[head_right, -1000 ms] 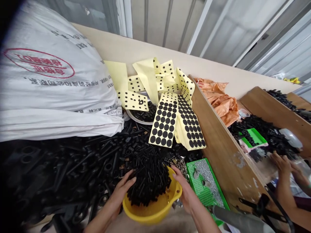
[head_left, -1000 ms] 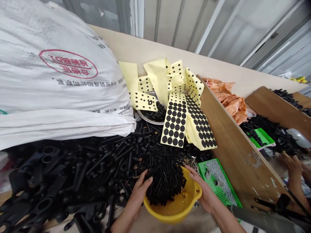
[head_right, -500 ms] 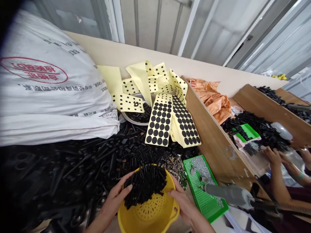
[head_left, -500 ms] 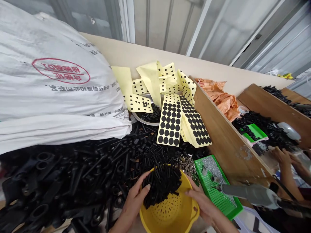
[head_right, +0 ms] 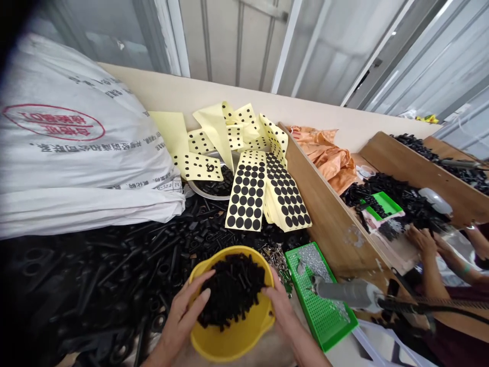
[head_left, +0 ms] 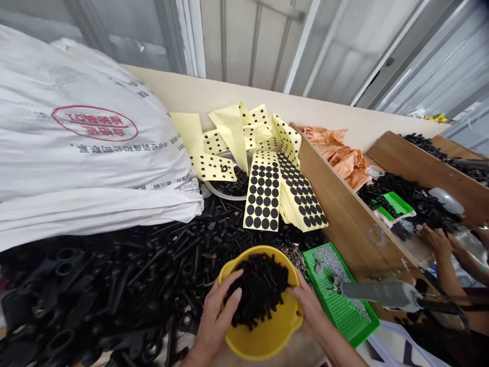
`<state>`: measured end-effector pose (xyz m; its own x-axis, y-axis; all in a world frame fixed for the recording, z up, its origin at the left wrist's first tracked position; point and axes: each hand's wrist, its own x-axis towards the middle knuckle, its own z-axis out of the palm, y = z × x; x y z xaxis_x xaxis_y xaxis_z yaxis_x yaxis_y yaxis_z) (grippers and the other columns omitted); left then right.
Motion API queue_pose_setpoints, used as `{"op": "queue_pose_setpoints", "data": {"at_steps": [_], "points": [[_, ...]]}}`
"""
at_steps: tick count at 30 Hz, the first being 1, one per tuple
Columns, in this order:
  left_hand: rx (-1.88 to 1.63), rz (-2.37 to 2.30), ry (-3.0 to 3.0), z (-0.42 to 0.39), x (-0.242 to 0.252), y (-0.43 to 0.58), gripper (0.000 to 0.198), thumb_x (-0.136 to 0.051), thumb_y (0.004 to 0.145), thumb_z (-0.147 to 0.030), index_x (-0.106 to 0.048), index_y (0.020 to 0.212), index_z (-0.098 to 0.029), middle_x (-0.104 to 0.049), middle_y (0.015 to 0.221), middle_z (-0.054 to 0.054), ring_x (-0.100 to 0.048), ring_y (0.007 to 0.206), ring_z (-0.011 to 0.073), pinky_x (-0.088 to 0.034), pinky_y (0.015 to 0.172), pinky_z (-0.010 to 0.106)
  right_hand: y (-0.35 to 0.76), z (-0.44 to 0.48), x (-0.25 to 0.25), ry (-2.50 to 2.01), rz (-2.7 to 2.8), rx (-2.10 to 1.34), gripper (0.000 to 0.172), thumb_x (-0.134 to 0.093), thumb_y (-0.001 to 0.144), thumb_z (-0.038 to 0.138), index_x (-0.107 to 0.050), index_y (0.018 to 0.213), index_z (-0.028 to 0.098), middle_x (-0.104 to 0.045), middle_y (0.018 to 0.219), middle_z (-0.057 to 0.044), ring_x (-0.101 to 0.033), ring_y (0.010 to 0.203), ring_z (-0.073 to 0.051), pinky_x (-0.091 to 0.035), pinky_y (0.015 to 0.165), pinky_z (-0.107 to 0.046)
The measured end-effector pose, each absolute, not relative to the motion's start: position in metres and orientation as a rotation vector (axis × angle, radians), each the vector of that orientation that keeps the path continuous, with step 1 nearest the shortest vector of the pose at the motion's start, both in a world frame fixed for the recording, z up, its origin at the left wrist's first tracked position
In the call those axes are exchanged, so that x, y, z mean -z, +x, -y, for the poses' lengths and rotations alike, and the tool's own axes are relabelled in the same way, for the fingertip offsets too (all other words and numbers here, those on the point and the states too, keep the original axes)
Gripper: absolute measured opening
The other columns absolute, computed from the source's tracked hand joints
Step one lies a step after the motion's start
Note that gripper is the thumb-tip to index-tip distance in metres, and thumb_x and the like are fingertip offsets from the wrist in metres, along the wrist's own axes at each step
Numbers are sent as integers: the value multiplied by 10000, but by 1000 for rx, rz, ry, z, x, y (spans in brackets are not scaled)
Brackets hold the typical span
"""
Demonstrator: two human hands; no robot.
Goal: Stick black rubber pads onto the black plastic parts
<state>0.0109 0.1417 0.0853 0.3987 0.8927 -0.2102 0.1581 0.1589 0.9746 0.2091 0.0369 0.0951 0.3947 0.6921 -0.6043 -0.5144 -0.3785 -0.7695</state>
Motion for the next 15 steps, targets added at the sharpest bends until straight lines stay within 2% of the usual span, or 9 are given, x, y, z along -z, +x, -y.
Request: {"op": "queue_pose_setpoints", "data": {"at_steps": [3, 6, 8, 10, 12, 15], "points": [[-800, -1024, 1320, -158, -95, 16, 402, -655, 755, -360, -646, 1145, -264, -596, 1267, 30, -462, 1246, 249, -251, 1122, 302, 207, -56, -97, -1340, 149, -1273, 684, -625, 602, 201, -477, 1265, 274, -699, 946, 9, -633, 777, -212, -452, 606, -258], [-835, -1086, 1123, -162, -96, 17, 616, -648, 763, -402, -446, 1336, -307, -460, 1413, -20, -362, 1329, 223, -241, 1128, 281, 203, -65, -100, -1249, 120, -1274, 659, -628, 607, 165, -498, 1243, 279, -703, 914, 15, -635, 755, -201, -437, 589, -247], [-837, -1148, 933, -164, -91, 15, 674, -621, 778, -431, -341, 1384, -334, -419, 1442, -33, -337, 1345, 221, -250, 1127, 307, 200, -70, -100, -1217, 126, -1268, 647, -626, 615, 154, -505, 1238, 279, -707, 891, 13, -637, 738, -203, -429, 578, -250], [-795, -1174, 760, -169, -84, 13, 642, -617, 774, -438, -380, 1354, -295, -481, 1393, 6, -379, 1318, 250, -298, 1107, 346, 198, -79, -98, -1191, 161, -1253, 617, -613, 620, 150, -529, 1219, 269, -708, 886, 8, -633, 728, -205, -421, 572, -255], [-748, -1178, 662, -178, -79, 10, 580, -644, 744, -427, -483, 1266, -229, -593, 1267, 55, -465, 1248, 288, -369, 1063, 374, 197, -93, -98, -1189, 213, -1249, 582, -593, 611, 145, -564, 1183, 248, -706, 883, 4, -623, 708, -201, -416, 575, -257], [-772, -1204, 636, -191, -81, 5, 518, -673, 705, -397, -558, 1176, -213, -687, 1089, 45, -564, 1131, 301, -450, 988, 383, 194, -112, -101, -1188, 289, -1286, 542, -589, 607, 157, -591, 1144, 233, -703, 873, 2, -615, 722, -202, -418, 599, -260]]}}
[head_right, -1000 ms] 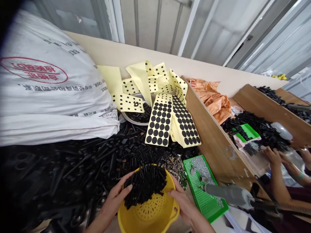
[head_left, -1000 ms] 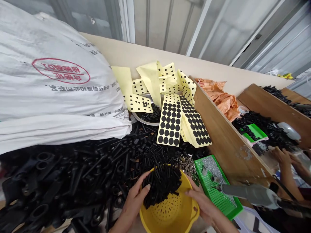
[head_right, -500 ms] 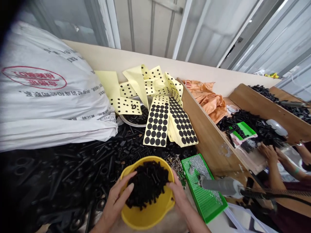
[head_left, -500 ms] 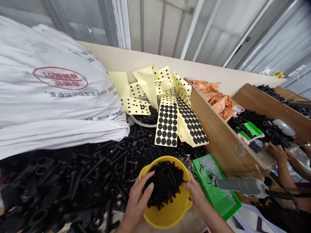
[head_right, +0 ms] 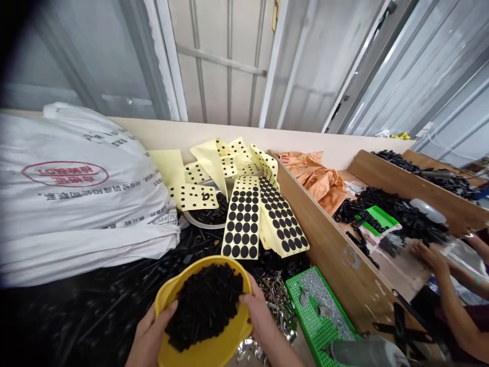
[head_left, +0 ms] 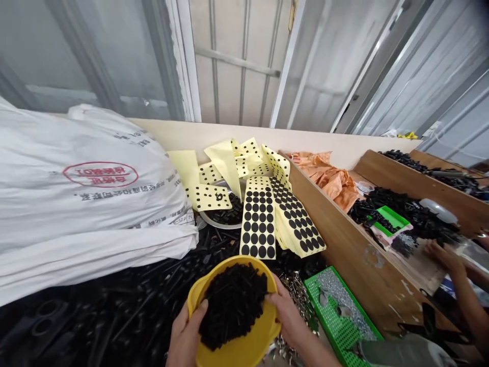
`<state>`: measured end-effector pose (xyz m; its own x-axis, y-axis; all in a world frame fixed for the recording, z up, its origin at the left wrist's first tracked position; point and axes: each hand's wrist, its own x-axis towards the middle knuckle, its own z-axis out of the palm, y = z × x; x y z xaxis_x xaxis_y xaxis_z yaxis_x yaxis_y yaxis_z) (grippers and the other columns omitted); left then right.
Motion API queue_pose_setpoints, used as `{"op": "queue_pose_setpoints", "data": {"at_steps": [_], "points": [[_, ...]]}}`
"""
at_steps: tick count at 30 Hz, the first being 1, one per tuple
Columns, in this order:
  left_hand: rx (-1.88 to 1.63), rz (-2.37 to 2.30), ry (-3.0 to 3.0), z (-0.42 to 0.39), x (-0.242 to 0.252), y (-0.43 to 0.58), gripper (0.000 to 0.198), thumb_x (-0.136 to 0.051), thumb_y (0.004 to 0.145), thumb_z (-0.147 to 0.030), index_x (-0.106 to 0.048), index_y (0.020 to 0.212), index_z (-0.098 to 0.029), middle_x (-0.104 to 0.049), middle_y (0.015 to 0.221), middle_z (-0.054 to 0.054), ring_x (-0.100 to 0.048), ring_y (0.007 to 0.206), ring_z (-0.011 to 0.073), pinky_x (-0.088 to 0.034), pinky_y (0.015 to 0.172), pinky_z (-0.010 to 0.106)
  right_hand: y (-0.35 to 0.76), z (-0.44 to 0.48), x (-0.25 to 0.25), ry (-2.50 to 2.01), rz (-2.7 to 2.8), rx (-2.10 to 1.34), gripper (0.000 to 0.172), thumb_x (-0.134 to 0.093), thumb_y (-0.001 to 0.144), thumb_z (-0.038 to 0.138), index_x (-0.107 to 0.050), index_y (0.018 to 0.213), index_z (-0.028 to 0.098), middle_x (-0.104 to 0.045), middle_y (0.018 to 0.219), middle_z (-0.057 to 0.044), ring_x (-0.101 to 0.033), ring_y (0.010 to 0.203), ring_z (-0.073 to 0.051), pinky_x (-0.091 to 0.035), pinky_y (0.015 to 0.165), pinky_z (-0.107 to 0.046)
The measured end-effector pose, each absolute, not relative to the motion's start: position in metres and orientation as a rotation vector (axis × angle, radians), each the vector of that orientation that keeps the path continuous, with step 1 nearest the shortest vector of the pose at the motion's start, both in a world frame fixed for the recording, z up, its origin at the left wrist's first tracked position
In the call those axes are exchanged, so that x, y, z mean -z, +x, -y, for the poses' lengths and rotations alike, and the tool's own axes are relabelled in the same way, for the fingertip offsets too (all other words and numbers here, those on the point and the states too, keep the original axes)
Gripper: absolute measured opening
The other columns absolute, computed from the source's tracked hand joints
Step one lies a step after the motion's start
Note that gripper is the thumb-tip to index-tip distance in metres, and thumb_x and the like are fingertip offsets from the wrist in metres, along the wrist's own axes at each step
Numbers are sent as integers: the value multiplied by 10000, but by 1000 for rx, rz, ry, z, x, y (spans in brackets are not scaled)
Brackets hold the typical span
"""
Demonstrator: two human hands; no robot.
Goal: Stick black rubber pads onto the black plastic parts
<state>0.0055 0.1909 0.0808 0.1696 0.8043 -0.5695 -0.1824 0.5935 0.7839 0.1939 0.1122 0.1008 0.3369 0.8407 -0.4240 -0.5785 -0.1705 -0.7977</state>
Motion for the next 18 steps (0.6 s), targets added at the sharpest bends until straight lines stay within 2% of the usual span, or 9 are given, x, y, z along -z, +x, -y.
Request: {"op": "queue_pose_setpoints", "data": {"at_steps": [3, 6, 9, 13, 18], "points": [[-843, -1234, 638, -196, -92, 1, 493, -693, 665, -349, -594, 1129, -214, -709, 1027, 20, -592, 1089, 291, -472, 957, 358, 190, -120, -109, -1200, 333, -1302, 498, -627, 643, 206, -589, 1139, 236, -700, 907, -5, -616, 807, -219, -429, 647, -266], [-845, -1258, 554, -188, -104, -6, 486, -703, 645, -304, -607, 1110, -199, -720, 986, 23, -606, 1069, 284, -483, 936, 344, 188, -112, -117, -1235, 380, -1362, 521, -661, 705, 296, -551, 1212, 243, -677, 1050, -26, -608, 920, -235, -447, 785, -310], [-752, -1255, 397, -169, -104, -19, 523, -703, 643, -243, -585, 1151, -212, -729, 958, 25, -630, 1038, 280, -506, 895, 358, 194, -86, -119, -1290, 423, -1422, 521, -610, 793, 396, -500, 1289, 283, -579, 1260, -38, -563, 1079, -240, -411, 928, -350], [-619, -1264, 248, -139, -84, -31, 462, -678, 630, -161, -613, 1086, -187, -739, 921, 44, -634, 1043, 269, -492, 917, 357, 210, -39, -117, -1405, 601, -1424, 551, -600, 793, 378, -462, 1326, 362, -445, 1411, -22, -531, 1160, -270, -417, 956, -398], [-501, -1322, 252, -116, -62, -24, 322, -645, 622, -159, -667, 944, -174, -745, 844, 72, -644, 1019, 309, -499, 906, 421, 223, -3, -118, -1600, 1171, -1102, 334, -463, 894, 454, -651, 1132, 314, -411, 1437, -44, -423, 1278, -253, -338, 1053, -359]]}}
